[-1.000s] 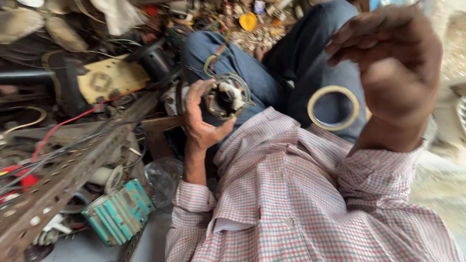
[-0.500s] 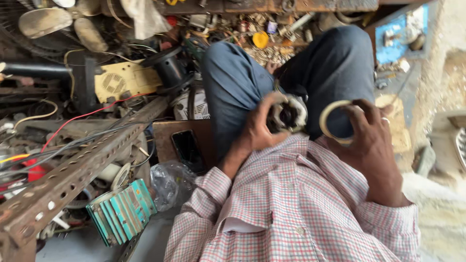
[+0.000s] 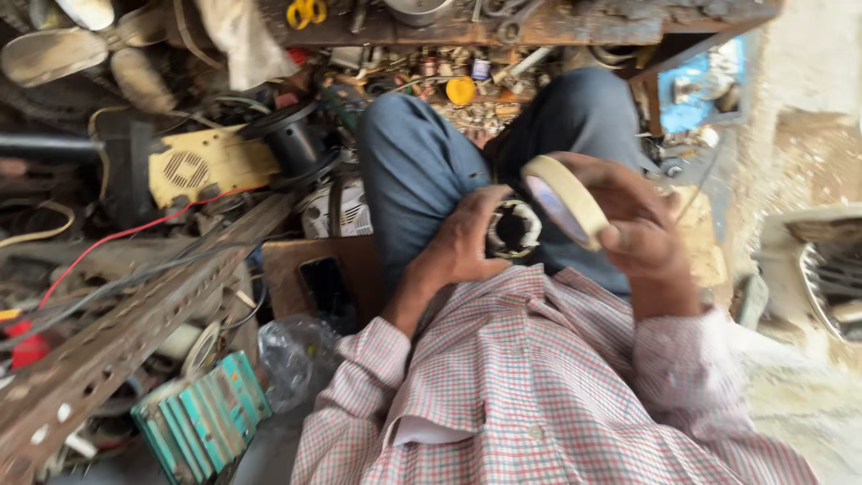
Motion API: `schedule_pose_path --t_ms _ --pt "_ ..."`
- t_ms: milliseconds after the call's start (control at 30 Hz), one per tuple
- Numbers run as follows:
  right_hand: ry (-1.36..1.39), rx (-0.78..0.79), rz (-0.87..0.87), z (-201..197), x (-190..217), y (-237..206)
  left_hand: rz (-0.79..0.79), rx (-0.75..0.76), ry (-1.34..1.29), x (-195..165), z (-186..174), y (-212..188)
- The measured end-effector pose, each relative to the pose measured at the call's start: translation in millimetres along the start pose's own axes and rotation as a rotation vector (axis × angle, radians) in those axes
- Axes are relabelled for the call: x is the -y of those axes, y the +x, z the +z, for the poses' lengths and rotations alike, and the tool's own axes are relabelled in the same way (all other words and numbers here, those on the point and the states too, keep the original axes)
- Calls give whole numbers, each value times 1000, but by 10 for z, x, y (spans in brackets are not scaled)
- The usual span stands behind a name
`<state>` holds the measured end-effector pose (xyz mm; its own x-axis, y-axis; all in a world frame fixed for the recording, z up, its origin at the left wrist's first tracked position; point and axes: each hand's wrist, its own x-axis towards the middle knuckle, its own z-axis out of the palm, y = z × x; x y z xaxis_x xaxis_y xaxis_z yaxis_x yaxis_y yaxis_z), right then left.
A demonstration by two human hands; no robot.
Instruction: The person sits cross-legged on the floor and repairs a small electrical component, likely a fan motor. They manipulate the wires, wrap the component with tape, and apply a substance from a packet to the component.
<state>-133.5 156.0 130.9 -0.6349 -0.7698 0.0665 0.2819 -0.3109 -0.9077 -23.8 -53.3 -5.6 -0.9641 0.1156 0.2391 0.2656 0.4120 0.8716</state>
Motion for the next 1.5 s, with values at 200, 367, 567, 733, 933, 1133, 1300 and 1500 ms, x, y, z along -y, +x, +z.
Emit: schedule_pose_path --t_ms 200,367,567,733,933,1133,1300,1500 --pt "29 15 56 100 -163 302 -129 -437 -594 -350 -518 -60" --pt "-84 21 126 202 -236 349 51 -521 180 -733 -789 8" --pt "-174 19 103 294 -240 253 131 -515 279 -1031 -814 178" --pt "-218 -36 -55 347 -288 190 146 -493 46 -1198 -725 214" --pt "-418 -153 -189 395 -314 140 136 -426 174 -1334 -712 252" --pt "-899 -263 -442 450 -336 143 165 -542 345 -1278 -557 272" --pt "-1052 -319 -471 478 -350 143 194 -565 275 -1172 -508 283" --pt "-1066 -334 -436 469 -407 125 207 -503 286 -1143 -532 297"
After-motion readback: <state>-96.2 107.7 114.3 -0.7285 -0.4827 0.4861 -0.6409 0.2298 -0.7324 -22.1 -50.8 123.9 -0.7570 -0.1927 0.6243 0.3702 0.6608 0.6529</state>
